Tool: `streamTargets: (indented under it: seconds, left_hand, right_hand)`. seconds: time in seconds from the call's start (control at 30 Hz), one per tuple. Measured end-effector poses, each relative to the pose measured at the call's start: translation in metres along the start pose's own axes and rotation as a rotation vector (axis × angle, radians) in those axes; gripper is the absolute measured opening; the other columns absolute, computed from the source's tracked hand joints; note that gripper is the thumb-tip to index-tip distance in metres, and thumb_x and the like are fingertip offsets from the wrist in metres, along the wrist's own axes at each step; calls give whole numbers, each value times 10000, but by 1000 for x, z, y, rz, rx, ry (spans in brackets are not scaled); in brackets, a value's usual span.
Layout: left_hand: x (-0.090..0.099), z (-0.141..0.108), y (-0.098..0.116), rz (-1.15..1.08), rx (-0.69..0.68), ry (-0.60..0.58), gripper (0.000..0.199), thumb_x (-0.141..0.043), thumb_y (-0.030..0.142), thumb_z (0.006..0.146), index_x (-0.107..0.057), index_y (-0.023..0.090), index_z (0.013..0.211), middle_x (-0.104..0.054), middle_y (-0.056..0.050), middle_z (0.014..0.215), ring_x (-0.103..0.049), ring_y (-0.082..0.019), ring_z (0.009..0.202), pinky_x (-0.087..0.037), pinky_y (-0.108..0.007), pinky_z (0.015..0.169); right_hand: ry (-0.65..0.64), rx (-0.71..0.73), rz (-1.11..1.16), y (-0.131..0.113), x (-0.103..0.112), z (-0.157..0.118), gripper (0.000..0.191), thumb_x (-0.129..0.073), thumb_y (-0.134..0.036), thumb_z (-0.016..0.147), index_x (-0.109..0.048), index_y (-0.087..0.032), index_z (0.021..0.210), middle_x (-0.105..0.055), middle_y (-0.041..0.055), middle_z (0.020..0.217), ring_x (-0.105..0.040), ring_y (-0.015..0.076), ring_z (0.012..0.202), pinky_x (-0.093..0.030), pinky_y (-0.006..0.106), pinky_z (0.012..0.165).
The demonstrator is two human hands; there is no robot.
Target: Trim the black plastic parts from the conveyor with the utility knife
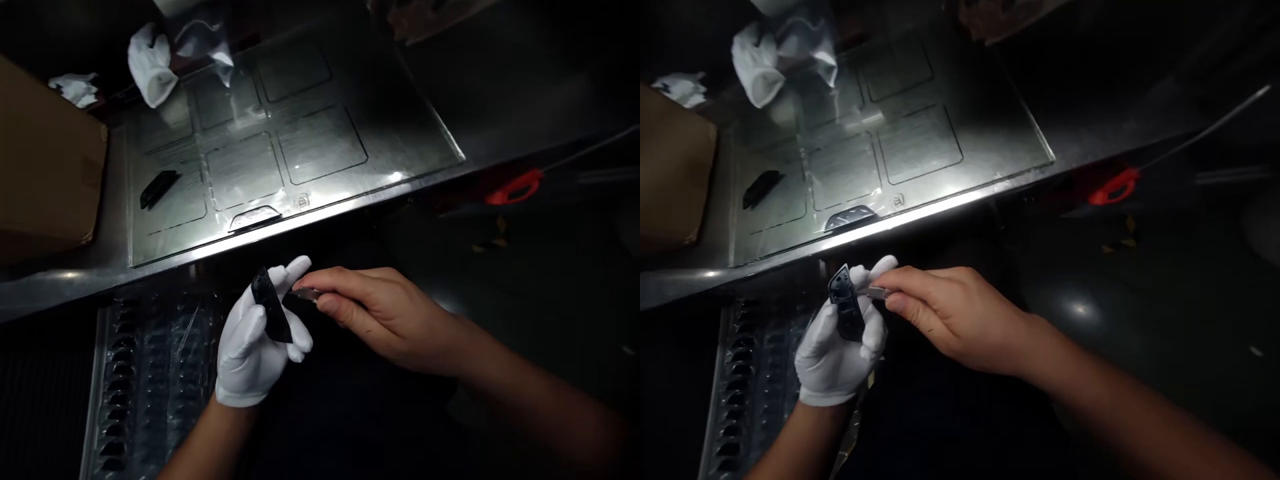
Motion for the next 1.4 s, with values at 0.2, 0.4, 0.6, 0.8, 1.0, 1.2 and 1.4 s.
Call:
streamTargets:
  seconds: [0.2, 0.4, 0.6, 0.8, 1.0, 1.2, 1.4]
  left_hand:
    - [-11, 0, -14, 18, 46, -7, 362, -644, 433, 990, -720, 307, 1320, -580, -94, 1529, -654, -82, 570, -510, -195, 464]
    - [-10, -8, -18, 27, 73, 33, 401, -693, 435, 962, -698, 286, 1334, -551, -98, 1556, -593, -39, 473, -527, -206, 472]
    - [-7, -9, -12, 34, 80, -63, 385, -650, 406, 994, -694, 271, 1352, -481, -119, 1609, -639, -61, 502, -502, -209, 436]
    - [-8, -7, -6, 50, 88, -125, 390, -633, 401, 1008, -698, 254, 1364, -434, -138, 1639, -664, -62, 539, -512, -180, 445]
    - [-4, -11, -6, 16, 84, -90, 400, -638, 371, 994, -707, 202, 1350, -457, -203, 1605, -600, -46, 458, -486, -169, 396]
    - [-3, -13, -9, -18, 58, -86, 360, -625, 355, 996, -735, 197, 1300, -487, -203, 1584, -628, -56, 473, -490, -156, 418]
    - [-4, -16, -10, -61, 41, -113, 374, -577, 349, 1017, -715, 174, 1317, -486, -205, 1581, -635, -44, 491, -488, -148, 434]
  right_hand:
    - [-21, -44, -93, -1, 0, -8, 289, -462, -328, 1063, -677, -221, 1223, -775, 27, 1052, -727, 163, 943, -555, 296, 842]
    - [-54, -29, -129, 1, -3, -9, 324, -453, -367, 1068, -698, -244, 1242, -784, 14, 1142, -742, 174, 1005, -560, 299, 864]
    - [-37, -10, -135, 0, -7, -10, 292, -468, -333, 1058, -725, -230, 1151, -783, 38, 1180, -743, 186, 1006, -570, 318, 872]
    - [-21, -14, -178, -3, -11, -10, 311, -461, -330, 1060, -718, -216, 1191, -789, 61, 1159, -747, 200, 989, -580, 331, 873]
    - [-96, 61, -219, 0, -13, -11, 319, -460, -344, 1065, -714, -207, 1203, -785, 35, 1024, -739, 170, 895, -569, 285, 802]
    - [-132, 71, -233, -1, -14, -10, 336, -459, -354, 1065, -698, -211, 1254, -793, 42, 1062, -750, 176, 926, -576, 286, 807]
    - [-128, 74, -229, -4, -15, -12, 314, -465, -331, 1063, -711, -206, 1213, -799, 40, 1083, -755, 170, 912, -573, 277, 769]
Point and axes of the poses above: each hand's wrist, its own z-axis towards the middle knuckle, its own x-axis out of the back of the hand, y = z × x, the point moved 2 cm from there along z, towards the middle knuckle
